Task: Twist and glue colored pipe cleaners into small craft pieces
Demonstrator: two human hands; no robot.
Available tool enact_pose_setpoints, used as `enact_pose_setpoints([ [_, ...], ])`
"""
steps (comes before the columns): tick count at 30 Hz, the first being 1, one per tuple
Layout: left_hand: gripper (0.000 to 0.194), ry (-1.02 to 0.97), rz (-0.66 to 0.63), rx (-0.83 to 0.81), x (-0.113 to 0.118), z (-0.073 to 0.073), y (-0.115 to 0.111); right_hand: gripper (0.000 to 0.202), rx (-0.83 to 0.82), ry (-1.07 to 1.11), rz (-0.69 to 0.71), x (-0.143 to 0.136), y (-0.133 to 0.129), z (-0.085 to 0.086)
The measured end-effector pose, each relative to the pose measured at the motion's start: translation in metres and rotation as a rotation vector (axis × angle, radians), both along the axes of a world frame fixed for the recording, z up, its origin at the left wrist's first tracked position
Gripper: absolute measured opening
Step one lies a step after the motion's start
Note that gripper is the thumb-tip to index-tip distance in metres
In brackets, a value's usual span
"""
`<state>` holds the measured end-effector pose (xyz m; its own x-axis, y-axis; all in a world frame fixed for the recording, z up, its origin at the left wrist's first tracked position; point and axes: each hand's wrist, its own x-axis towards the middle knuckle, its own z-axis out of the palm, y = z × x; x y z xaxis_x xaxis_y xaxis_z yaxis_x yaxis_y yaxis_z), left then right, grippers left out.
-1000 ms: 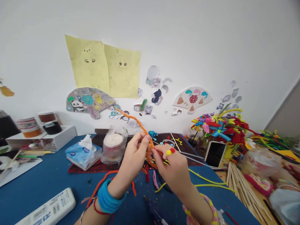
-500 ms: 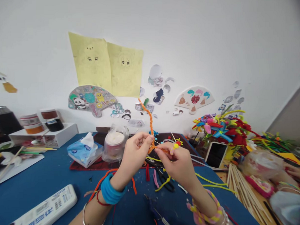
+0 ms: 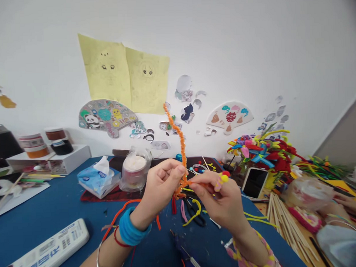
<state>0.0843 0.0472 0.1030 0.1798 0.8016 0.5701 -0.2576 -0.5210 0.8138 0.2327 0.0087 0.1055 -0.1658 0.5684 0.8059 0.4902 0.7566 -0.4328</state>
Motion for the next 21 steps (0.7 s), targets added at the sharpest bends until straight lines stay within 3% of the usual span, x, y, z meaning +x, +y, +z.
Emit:
enact_pose_setpoints([
  [4, 0.027, -0.045, -0.075, 0.011, -0.001, -0.001, -0.009, 0.016, -0.371, 0.281, 0.302, -0.006, 0.005, -0.003],
  [7, 0.027, -0.019, -0.056, 0.007, 0.001, 0.003, -0.015, 0.03, -0.696, 0.412, 0.525, -0.01, 0.015, -0.009],
  [10, 0.024, 0.039, -0.017, -0.062, 0.005, 0.006, -0.017, 0.034, -0.827, 0.481, 0.572, -0.008, 0.028, -0.014],
  [12, 0.022, 0.104, 0.027, -0.076, 0.007, 0.006, -0.014, 0.032, -0.765, 0.503, 0.514, -0.005, 0.035, -0.016],
  [14, 0.021, 0.165, 0.112, -0.035, 0.007, 0.003, -0.011, 0.026, -0.601, 0.455, 0.399, -0.001, 0.039, -0.015],
  [18, 0.02, 0.286, 0.349, 0.076, 0.007, -0.001, -0.005, 0.015, -0.226, 0.217, 0.084, 0.006, 0.033, -0.007],
  [21, 0.017, 0.361, 0.484, 0.147, 0.006, -0.002, -0.004, 0.016, -0.131, 0.039, -0.064, 0.004, 0.021, -0.002],
])
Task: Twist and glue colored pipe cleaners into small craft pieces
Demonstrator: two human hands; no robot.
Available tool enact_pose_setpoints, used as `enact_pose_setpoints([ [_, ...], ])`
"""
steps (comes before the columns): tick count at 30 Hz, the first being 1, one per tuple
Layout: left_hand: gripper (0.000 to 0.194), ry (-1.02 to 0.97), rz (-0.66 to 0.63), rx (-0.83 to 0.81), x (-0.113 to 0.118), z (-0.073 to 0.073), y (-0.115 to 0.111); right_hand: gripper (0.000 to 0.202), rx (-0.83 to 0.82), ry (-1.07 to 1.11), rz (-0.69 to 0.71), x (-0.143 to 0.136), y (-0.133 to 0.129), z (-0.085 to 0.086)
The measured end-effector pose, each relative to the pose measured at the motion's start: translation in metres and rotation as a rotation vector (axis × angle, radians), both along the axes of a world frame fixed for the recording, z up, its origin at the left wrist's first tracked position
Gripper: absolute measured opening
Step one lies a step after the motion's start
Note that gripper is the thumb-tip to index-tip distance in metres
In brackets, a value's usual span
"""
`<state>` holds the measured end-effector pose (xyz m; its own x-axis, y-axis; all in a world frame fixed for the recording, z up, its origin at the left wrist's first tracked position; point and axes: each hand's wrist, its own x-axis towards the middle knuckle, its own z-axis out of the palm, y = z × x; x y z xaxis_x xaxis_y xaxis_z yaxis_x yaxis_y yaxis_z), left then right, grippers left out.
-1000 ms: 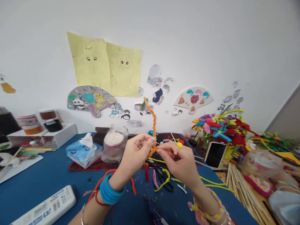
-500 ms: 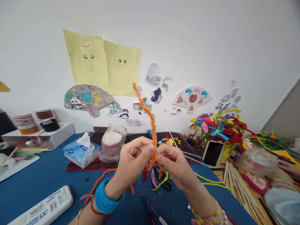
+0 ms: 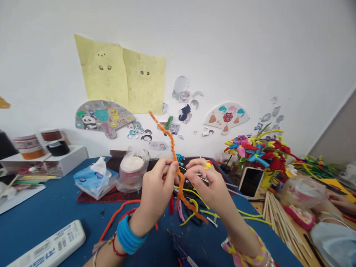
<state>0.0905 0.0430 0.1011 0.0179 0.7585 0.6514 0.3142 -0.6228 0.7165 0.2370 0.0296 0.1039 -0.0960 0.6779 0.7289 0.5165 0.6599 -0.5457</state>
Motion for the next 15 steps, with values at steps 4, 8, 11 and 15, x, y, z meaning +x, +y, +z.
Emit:
enact_pose_setpoints([
  [4, 0.016, 0.085, 0.086, 0.055, 0.0, -0.003, 0.001, 0.007, 0.018, -0.124, -0.114, -0.009, -0.01, 0.0],
  [8, 0.015, 0.173, 0.091, 0.105, -0.001, -0.004, 0.003, 0.013, -0.139, -0.047, -0.018, -0.008, -0.005, -0.004],
  [11, 0.015, 0.211, 0.002, 0.065, -0.003, 0.0, 0.007, 0.018, -0.207, -0.015, 0.062, -0.003, 0.001, -0.008],
  [15, 0.018, 0.221, -0.113, -0.039, -0.008, 0.005, 0.011, 0.015, -0.075, -0.085, 0.002, -0.001, 0.002, -0.008],
])
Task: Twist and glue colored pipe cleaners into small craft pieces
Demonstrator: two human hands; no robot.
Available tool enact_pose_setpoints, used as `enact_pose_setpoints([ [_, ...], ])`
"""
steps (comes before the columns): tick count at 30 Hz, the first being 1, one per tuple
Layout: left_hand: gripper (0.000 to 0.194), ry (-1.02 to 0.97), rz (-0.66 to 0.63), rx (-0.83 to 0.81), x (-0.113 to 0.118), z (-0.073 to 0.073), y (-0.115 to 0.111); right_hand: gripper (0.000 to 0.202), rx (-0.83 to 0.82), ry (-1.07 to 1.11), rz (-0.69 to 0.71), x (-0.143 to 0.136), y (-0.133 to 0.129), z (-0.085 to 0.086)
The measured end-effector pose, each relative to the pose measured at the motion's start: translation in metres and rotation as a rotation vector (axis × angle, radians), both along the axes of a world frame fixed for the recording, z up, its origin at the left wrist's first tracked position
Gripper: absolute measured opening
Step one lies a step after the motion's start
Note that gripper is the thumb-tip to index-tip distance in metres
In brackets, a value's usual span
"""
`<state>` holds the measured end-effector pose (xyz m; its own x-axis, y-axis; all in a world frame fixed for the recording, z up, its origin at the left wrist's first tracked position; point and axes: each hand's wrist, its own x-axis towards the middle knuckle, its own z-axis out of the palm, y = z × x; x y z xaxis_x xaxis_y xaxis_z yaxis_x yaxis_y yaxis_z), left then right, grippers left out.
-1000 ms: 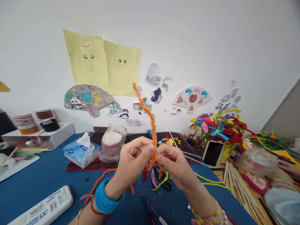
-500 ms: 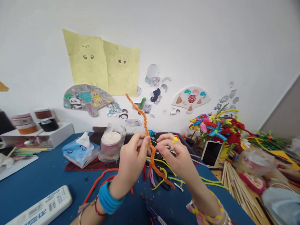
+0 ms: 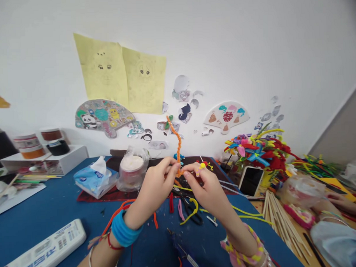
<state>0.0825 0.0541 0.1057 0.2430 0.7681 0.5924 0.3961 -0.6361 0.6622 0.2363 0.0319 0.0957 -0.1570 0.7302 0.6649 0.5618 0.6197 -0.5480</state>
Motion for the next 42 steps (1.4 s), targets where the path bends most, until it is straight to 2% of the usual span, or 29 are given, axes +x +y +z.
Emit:
enact_pose_setpoints([
  [6, 0.017, -0.055, -0.007, 0.003, -0.003, -0.001, 0.005, 0.013, 0.178, -0.135, -0.117, 0.0, -0.002, 0.003],
  [8, 0.016, -0.073, -0.06, -0.021, -0.005, -0.001, 0.008, 0.012, 0.182, -0.178, -0.158, 0.001, -0.001, 0.003],
  [10, 0.016, -0.115, -0.174, -0.107, -0.008, 0.001, 0.012, 0.012, 0.155, -0.208, -0.181, 0.002, -0.001, 0.003],
  [15, 0.018, -0.138, -0.547, -0.459, -0.016, 0.009, 0.016, 0.017, 0.089, -0.18, -0.241, 0.001, -0.003, 0.003],
  [17, 0.02, -0.144, -0.616, -0.497, -0.016, 0.008, 0.017, 0.017, 0.102, -0.184, -0.283, 0.002, -0.002, 0.002],
  [22, 0.02, -0.241, -0.579, -0.488, -0.012, 0.002, 0.024, 0.014, 0.291, -0.262, -0.283, 0.007, 0.003, 0.001],
  [26, 0.017, -0.099, -0.636, -0.585, -0.019, 0.003, 0.024, 0.012, 0.393, -0.431, -0.102, 0.015, 0.003, 0.005],
  [29, 0.015, 0.044, -0.672, -0.607, -0.025, 0.007, 0.023, 0.013, 0.284, -0.515, 0.036, 0.021, 0.001, 0.009],
  [34, 0.02, 0.166, -0.615, -0.534, -0.028, 0.01, 0.02, 0.027, 0.049, -0.497, 0.013, 0.022, 0.0, 0.01],
  [37, 0.019, 0.118, -0.577, -0.53, -0.028, 0.011, 0.02, 0.034, 0.0, -0.437, 0.026, 0.02, -0.001, 0.011],
  [42, 0.023, 0.099, -0.621, -0.606, -0.029, 0.012, 0.022, 0.022, -0.001, -0.443, 0.048, 0.022, -0.003, 0.013],
])
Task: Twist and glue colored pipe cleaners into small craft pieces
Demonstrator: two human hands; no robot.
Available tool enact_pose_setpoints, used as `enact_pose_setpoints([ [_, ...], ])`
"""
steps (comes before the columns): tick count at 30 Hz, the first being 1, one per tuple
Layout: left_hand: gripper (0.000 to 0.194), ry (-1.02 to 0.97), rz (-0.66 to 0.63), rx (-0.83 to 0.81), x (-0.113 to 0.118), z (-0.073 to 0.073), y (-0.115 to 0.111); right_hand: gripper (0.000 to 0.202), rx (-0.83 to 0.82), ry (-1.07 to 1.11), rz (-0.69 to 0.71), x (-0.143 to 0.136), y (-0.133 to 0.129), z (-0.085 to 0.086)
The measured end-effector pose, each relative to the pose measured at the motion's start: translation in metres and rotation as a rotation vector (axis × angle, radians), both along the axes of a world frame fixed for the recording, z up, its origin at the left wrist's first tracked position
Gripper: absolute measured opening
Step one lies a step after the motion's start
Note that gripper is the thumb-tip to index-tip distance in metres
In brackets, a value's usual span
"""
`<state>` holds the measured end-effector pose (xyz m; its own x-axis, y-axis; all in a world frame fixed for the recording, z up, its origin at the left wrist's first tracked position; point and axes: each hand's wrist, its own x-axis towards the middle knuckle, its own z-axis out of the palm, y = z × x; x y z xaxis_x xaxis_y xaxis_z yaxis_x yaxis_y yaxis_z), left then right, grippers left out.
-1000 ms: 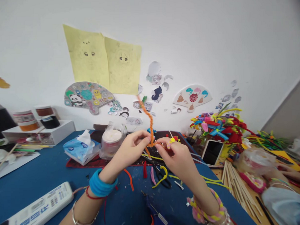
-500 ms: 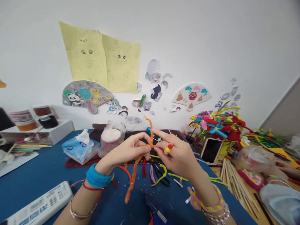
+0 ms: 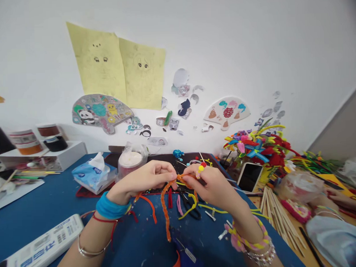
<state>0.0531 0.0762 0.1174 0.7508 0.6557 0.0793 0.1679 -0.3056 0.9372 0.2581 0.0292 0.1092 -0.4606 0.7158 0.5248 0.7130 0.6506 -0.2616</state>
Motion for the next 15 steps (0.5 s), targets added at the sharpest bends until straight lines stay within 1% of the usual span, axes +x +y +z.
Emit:
enact_pose_setpoints([
  [4, 0.02, 0.023, -0.049, -0.031, -0.0003, -0.0006, -0.0002, 0.016, -0.005, 0.018, 0.034, 0.0016, 0.0004, 0.0005],
  [7, 0.015, 0.007, -0.036, -0.029, 0.002, 0.0003, -0.0033, 0.015, -0.035, 0.082, 0.052, 0.0006, -0.0009, 0.0013],
  [10, 0.01, -0.011, 0.008, 0.013, 0.0046, 0.0012, -0.0065, 0.017, -0.071, 0.153, 0.059, -0.0016, -0.0028, 0.0017],
  [12, 0.01, -0.026, 0.041, 0.066, 0.0057, 0.0009, -0.0077, 0.017, -0.13, 0.231, 0.065, -0.0033, -0.0032, 0.0008],
  [15, 0.012, -0.046, 0.104, 0.156, 0.0063, -0.0012, -0.0088, 0.017, -0.309, 0.413, 0.102, -0.0059, -0.0014, -0.0024],
])
